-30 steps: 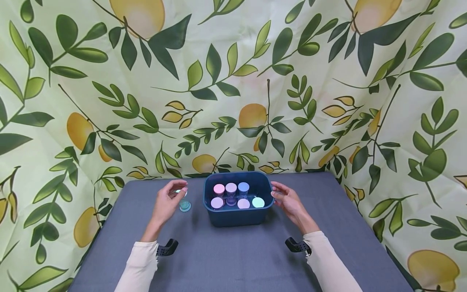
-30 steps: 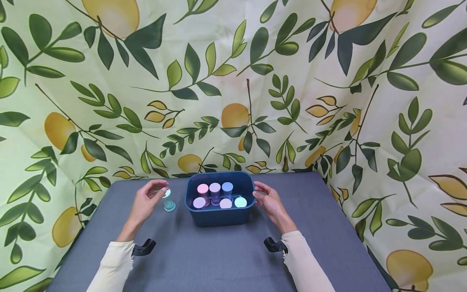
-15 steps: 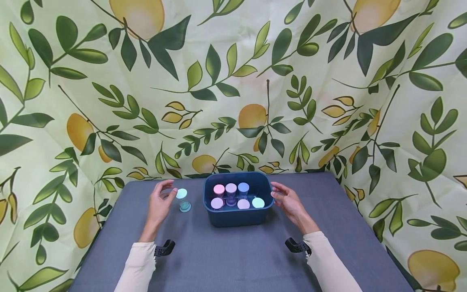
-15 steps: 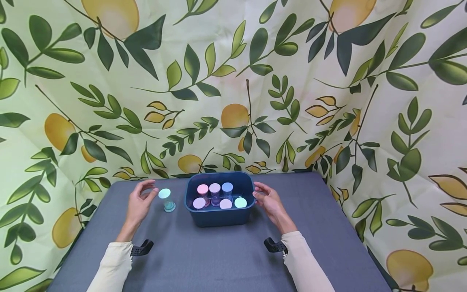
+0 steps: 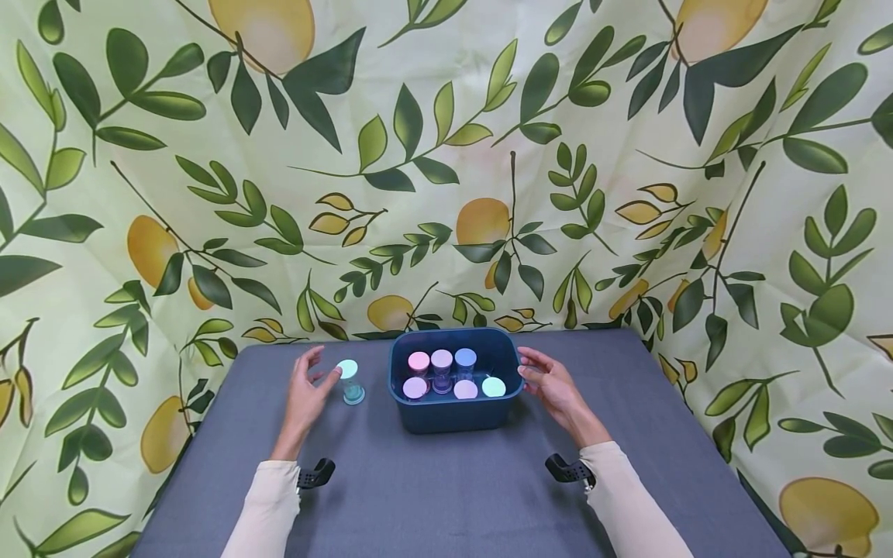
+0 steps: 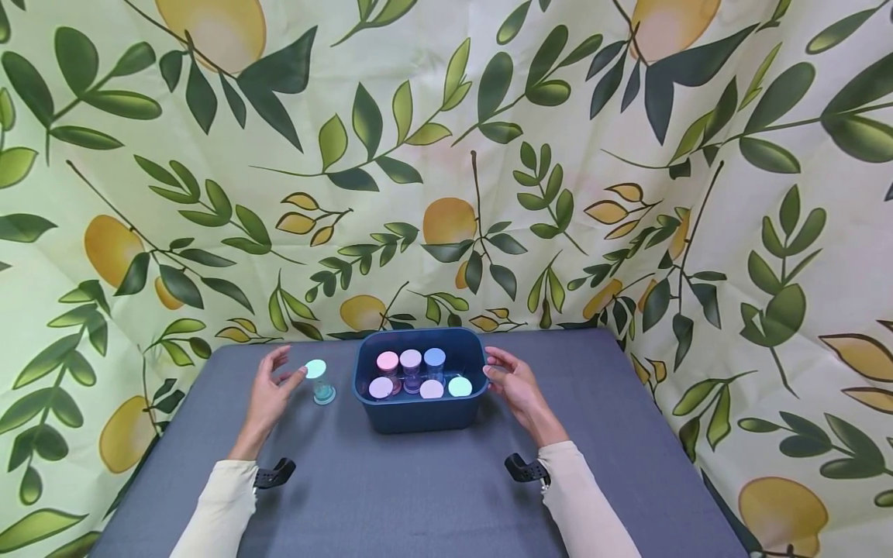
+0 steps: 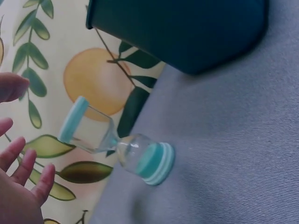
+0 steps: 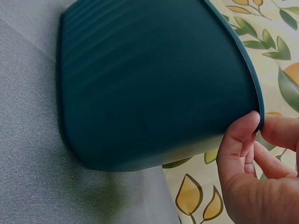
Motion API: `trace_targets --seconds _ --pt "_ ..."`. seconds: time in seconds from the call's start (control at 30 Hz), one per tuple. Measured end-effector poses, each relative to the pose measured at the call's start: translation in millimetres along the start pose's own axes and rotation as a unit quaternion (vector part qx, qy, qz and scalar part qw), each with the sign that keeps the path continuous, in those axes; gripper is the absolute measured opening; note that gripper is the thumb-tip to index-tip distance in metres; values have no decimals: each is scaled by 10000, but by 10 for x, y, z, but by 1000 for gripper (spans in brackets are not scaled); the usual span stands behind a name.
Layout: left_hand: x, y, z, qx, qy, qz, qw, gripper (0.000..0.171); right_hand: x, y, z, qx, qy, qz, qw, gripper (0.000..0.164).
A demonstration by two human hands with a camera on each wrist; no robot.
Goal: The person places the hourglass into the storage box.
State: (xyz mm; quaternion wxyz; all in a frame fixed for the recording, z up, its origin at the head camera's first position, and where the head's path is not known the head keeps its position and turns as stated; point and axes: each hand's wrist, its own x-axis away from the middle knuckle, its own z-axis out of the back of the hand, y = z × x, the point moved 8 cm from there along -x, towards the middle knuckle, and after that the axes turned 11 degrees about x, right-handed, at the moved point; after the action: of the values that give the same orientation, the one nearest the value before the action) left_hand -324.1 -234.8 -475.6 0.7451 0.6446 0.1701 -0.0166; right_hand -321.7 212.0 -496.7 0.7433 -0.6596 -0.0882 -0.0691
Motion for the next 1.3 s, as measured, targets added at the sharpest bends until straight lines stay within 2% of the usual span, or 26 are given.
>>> trace_targets --seconds 0.2,0.37,0.6,0.67,0.77,1.0,1.3 --pt "9 -133 -92 238 -356 433 9981 66 -3 5 5 -8 -13 11 10000 47" --pt "17 -221 -145 449 -450 672 9957 69 -6 7 -2 -6 -44 39 10000 46" --pt "31 -206 -210 743 -494 783 9929 67 -15 13 2 56 -9 55 10000 46" --pt "29 -230 -215 698 -469 809 9932 67 -24 25 7 80 23 25 10000 45" --pt "1 -347 -205 562 -398 671 9954 66 -29 35 10 103 66 -17 9999 46" --pt "-8 -395 -210 368 -267 667 9967 62 -26 42 16 113 90 -49 9999 46" --pt "-23 -445 -231 364 -390 723 9960 56 -20 27 14 32 92 -47 9999 45"
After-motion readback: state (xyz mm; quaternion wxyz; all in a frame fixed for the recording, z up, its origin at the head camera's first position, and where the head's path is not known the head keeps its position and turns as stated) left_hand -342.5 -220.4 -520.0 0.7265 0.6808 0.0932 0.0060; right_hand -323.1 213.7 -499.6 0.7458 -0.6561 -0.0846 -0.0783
